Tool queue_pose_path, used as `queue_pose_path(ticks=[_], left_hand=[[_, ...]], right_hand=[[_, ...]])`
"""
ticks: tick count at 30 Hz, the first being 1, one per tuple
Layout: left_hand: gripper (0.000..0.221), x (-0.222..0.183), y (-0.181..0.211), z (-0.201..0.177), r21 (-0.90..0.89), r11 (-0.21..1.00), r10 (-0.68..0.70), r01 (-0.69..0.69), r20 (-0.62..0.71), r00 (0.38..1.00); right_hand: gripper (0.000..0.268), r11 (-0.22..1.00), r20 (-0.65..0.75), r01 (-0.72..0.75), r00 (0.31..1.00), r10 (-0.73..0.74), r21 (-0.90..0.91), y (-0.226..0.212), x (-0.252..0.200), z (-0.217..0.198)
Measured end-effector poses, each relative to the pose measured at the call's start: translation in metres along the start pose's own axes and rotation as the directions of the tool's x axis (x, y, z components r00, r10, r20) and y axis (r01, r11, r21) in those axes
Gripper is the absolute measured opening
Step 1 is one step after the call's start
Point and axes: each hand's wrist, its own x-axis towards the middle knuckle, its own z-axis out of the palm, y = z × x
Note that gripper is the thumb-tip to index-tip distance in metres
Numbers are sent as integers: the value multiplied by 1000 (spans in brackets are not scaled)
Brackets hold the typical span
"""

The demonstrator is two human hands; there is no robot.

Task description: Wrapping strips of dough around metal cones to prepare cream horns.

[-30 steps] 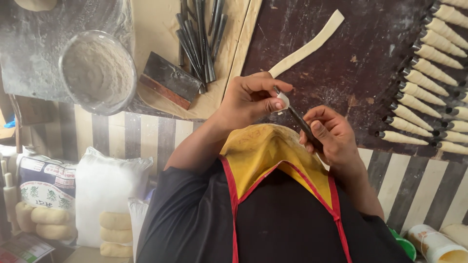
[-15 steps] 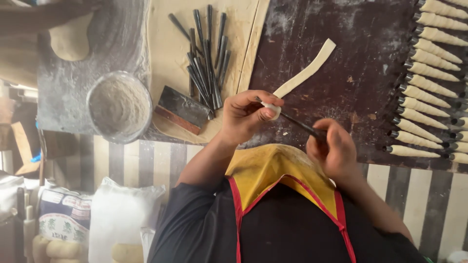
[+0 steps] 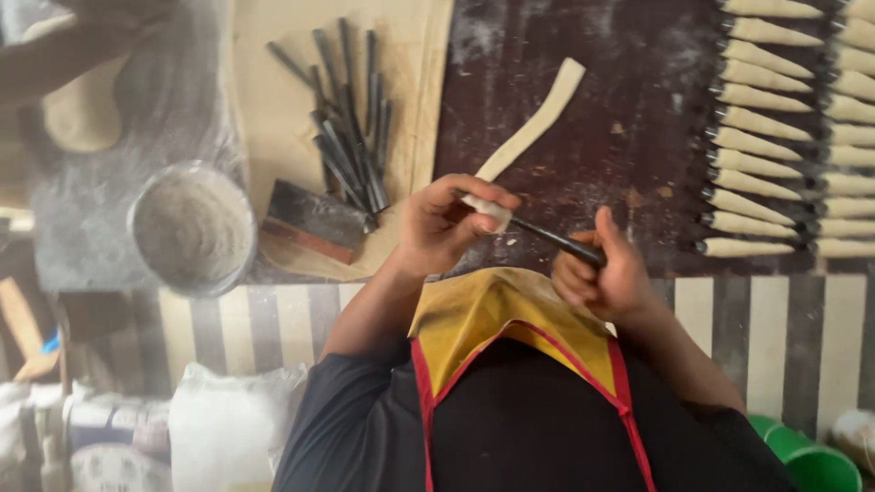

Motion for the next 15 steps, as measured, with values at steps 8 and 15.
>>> queue_pose_path(ticks=[8,15], left_hand=[[32,-1,-4,-3,-49,998,-42,42,-5,999],[33,2,-3,-8,-33,999,-23,24,47,999]], right_hand=[[59,855,250,-228,961,120,466,35,-17,-2],[50,987,49,130,990,-135,98,2,-6,3]])
